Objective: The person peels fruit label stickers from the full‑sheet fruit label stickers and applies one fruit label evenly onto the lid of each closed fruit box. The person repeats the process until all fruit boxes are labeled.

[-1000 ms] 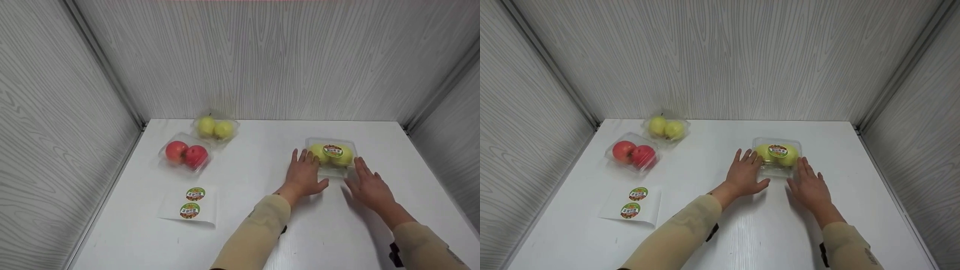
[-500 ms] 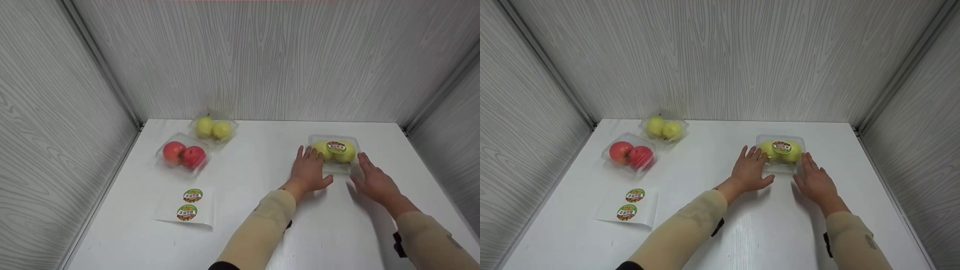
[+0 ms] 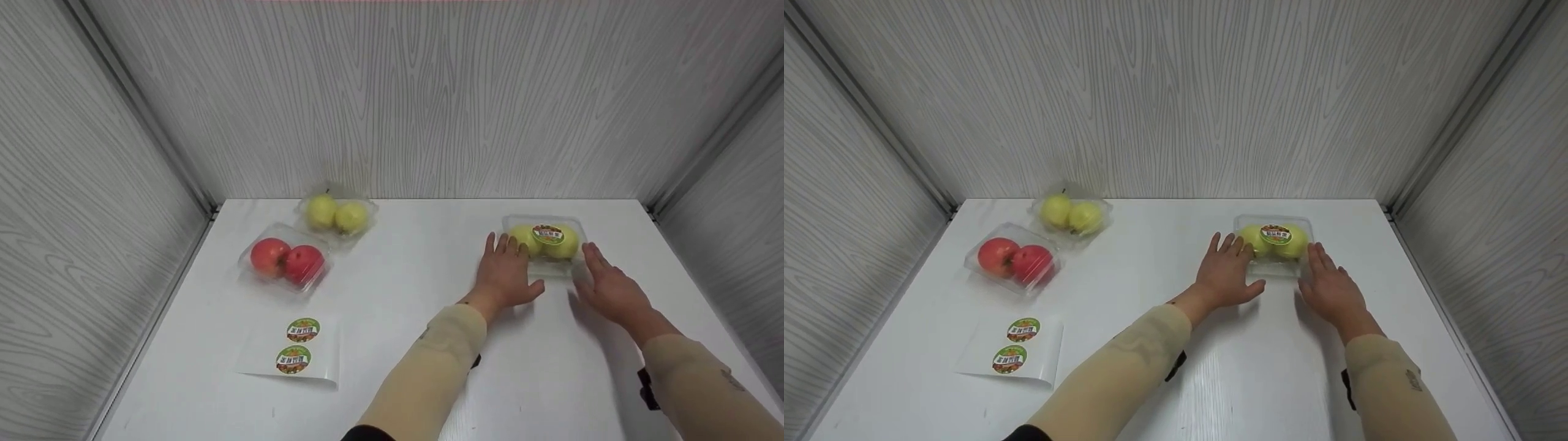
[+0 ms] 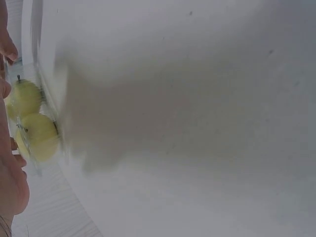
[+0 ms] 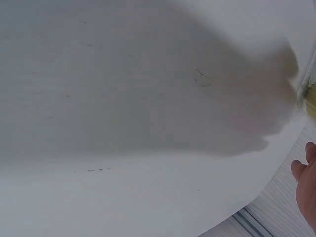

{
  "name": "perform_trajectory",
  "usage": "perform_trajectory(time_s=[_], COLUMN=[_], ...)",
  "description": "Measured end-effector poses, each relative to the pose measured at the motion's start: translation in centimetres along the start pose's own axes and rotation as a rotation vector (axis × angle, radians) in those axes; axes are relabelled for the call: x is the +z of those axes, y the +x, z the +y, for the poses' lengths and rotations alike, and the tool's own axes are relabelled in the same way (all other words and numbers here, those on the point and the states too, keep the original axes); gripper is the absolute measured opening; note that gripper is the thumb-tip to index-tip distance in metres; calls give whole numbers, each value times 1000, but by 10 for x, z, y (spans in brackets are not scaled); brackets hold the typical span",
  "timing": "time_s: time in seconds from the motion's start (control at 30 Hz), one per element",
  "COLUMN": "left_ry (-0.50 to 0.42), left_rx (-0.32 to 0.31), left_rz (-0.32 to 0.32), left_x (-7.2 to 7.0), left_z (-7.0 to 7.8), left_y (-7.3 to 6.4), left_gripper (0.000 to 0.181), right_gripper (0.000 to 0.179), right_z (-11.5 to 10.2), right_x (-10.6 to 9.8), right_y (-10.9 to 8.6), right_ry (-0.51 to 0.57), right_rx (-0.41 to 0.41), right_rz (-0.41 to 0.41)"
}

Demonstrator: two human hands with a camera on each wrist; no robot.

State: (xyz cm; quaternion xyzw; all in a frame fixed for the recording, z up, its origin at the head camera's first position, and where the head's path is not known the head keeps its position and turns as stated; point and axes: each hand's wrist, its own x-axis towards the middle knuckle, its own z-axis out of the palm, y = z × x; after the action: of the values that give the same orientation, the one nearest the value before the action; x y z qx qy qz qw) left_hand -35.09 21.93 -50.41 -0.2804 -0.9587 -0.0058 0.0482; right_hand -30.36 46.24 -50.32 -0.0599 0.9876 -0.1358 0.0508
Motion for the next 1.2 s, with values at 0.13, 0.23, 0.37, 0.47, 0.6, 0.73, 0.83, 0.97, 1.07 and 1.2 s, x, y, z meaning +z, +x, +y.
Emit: perform_trajectory(time_s=[0.13,0.23,0.37,0.47,0.6,0.73,0.83,0.97,1.07,1.2], left_ry=[9,6,0,0,-22,-41,-34,-58,-93,-112], left_rx=[0,4,10,7,5,-6,-29,-67,-106,-152], left_rz=[-8,-22,-63,-91,-85,-52,-38,-22,-14,0], left_x=[0,-1,-7,-11,-18,-28,-36,-44,-50,-59], left_z=[2,2,2,0,-5,-16,-33,-62,-87,-120], left_y=[3,5,4,1,-4,-7,-7,-10,-16,-24], left_gripper=[85,86,87,87,86,84,84,83,82,83], right_gripper=[79,79,84,88,89,89,88,87,86,87], right_z=[1,0,-2,-5,-7,-2,-2,-5,-10,-21], right_x=[-1,-1,-3,-2,-5,-11,-15,-20,-24,-30], right_y=[2,2,-1,-3,-9,-13,-8,1,9,23], right_ry=[-8,-23,-31,-10,10,28,46,51,49,56], right_rx=[-16,-21,-8,1,4,11,7,-5,-12,-10], right_rz=[25,39,34,53,114,153,177,216,229,216])
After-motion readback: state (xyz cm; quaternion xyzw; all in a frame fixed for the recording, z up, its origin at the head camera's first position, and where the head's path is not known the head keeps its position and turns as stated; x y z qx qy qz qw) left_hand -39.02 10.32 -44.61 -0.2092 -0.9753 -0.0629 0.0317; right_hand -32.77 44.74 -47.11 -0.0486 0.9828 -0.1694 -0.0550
